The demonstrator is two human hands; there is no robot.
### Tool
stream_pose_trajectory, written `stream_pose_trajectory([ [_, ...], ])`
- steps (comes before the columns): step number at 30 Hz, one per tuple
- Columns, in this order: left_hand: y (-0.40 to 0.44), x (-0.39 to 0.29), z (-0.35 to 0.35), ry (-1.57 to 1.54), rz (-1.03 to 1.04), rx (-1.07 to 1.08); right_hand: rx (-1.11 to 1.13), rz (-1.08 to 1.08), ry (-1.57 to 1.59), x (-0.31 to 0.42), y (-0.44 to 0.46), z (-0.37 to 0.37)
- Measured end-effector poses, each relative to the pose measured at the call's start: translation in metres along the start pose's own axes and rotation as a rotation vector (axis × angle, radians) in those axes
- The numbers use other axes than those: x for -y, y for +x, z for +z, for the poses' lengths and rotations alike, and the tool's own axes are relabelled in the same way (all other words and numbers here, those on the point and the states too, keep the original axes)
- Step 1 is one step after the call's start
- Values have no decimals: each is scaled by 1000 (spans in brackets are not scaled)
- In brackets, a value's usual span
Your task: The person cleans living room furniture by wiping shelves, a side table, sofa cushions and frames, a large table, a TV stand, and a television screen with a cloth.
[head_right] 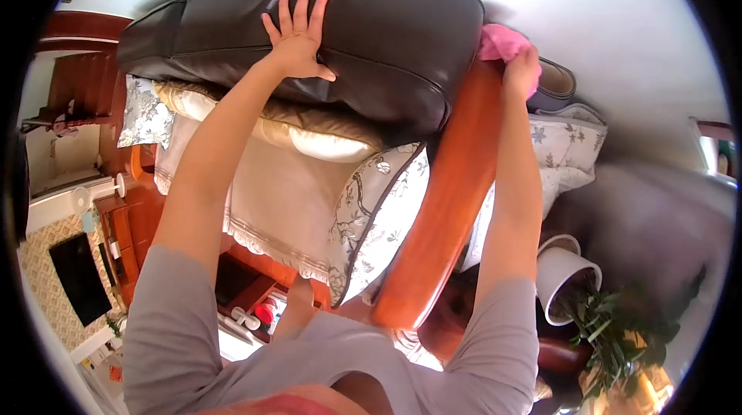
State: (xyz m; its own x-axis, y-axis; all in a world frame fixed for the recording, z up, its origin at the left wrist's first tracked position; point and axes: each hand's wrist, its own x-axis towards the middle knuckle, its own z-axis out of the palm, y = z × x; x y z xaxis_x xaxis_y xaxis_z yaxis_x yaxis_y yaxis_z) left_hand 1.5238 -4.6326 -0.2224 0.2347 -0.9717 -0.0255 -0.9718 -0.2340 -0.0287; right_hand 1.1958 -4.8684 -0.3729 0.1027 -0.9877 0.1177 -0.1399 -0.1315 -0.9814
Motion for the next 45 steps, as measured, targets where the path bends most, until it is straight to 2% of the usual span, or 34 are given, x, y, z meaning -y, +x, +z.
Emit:
stream_pose_trajectory([
  [1, 1, 0, 0, -8, -10, 25, -111, 159, 668, 20, -12, -1],
  [2, 3, -1, 0, -15, -18, 49, -117, 147, 646, 46, -29, -1],
  [5, 6, -4, -9, -41, -40, 161, 158, 150, 353, 151, -84, 17],
  [7, 6, -3, -15, -86, -19, 176, 276, -270, -443, 152, -91, 42],
  [9, 6, 1, -12, -114, 16, 154, 164, -637, -1079, 144, -92, 72],
  [10, 5, 3, -12, -127, 37, 137, 51, -588, -1005, 158, -96, 83],
  [12, 0, 8, -9, -161, 98, 86, 57, -344, -873, 161, -93, 90],
  [13, -4, 11, -11, -194, 143, 63, 116, -596, -1209, 131, -71, 73],
  [14, -8, 17, -14, -224, 178, 40, 129, -734, -1342, 108, -57, 62],
  [15, -13, 22, -14, -304, 224, 8, 124, -882, -1469, 85, -43, 50],
  [16, -15, 30, -16, -377, 272, -27, 67, -895, -1401, 81, -42, 52],
  [17, -21, 37, -21, -495, 332, -45, 42, -639, -1449, 81, -43, 54],
  [18, -31, 48, -23, -611, 398, -63, 28, -516, -1457, 84, -44, 71],
  [19, -42, 64, -14, -864, 504, -87, 11, -393, -1467, 87, -46, 88],
  [20, -56, 77, -6, -1120, 615, -111, 74, -517, -1300, 94, -45, 110],
  [21, -100, 94, -13, -1576, 542, -96, 136, -626, -1134, 98, -49, 129],
  [22, -142, 119, -16, -1695, 432, -94, 251, -973, -1199, 124, -68, 168],
  [23, -182, 143, -10, -1850, 337, -66, 189, -1219, -1047, 152, -92, 231],
  [24, -214, 172, 18, -1747, 346, -99, 438, -961, -1389, 191, -124, 290],
  [25, -254, 201, 47, -1643, 195, -5, 405, -652, -1263, 220, -160, 342],
  [26, -287, 226, 56, -1593, 156, 34, 319, -375, -1120, 249, -197, 395],
  [28, -335, 268, 62, -1443, 55, 98, 390, -400, -1069, 268, -211, 445],
  [29, -350, 290, 65, -1363, 44, 112, 382, -394, -1077, 273, -209, 444],
  [31, -363, 330, 64, -1268, -36, 109, 523, -268, -1004, 283, -205, 445],
  [32, -364, 357, 73, -1282, -29, 114, 520, -263, -1019, 282, -203, 447],
  [34, -353, 417, 101, -1415, -141, -39, 516, -227, -1033, 270, -192, 452],
  [36, -323, 485, 99, -1291, -118, -193, 444, -333, -1105, 228, -172, 460],
  [38, -278, 556, 78, -1154, -192, -407, 329, -365, -1255, 235, -181, 458],
  [40, -235, 643, 57, -484, -123, -643, 200, -598, -1218, 186, -157, 443],
  [42, -195, 722, 42, -235, -129, -700, 272, -1024, -1408, 167, -125, 427],
  [43, -180, 752, 31, -144, -213, -601, 284, -1034, -1408, 194, -144, 465],
  [44, -165, 772, 19, -56, -287, -503, 38, -455, -1396, 246, -182, 502],
  [45, -153, 788, 7, -67, -288, -502, -204, 119, -1307, 281, -204, 534],
])
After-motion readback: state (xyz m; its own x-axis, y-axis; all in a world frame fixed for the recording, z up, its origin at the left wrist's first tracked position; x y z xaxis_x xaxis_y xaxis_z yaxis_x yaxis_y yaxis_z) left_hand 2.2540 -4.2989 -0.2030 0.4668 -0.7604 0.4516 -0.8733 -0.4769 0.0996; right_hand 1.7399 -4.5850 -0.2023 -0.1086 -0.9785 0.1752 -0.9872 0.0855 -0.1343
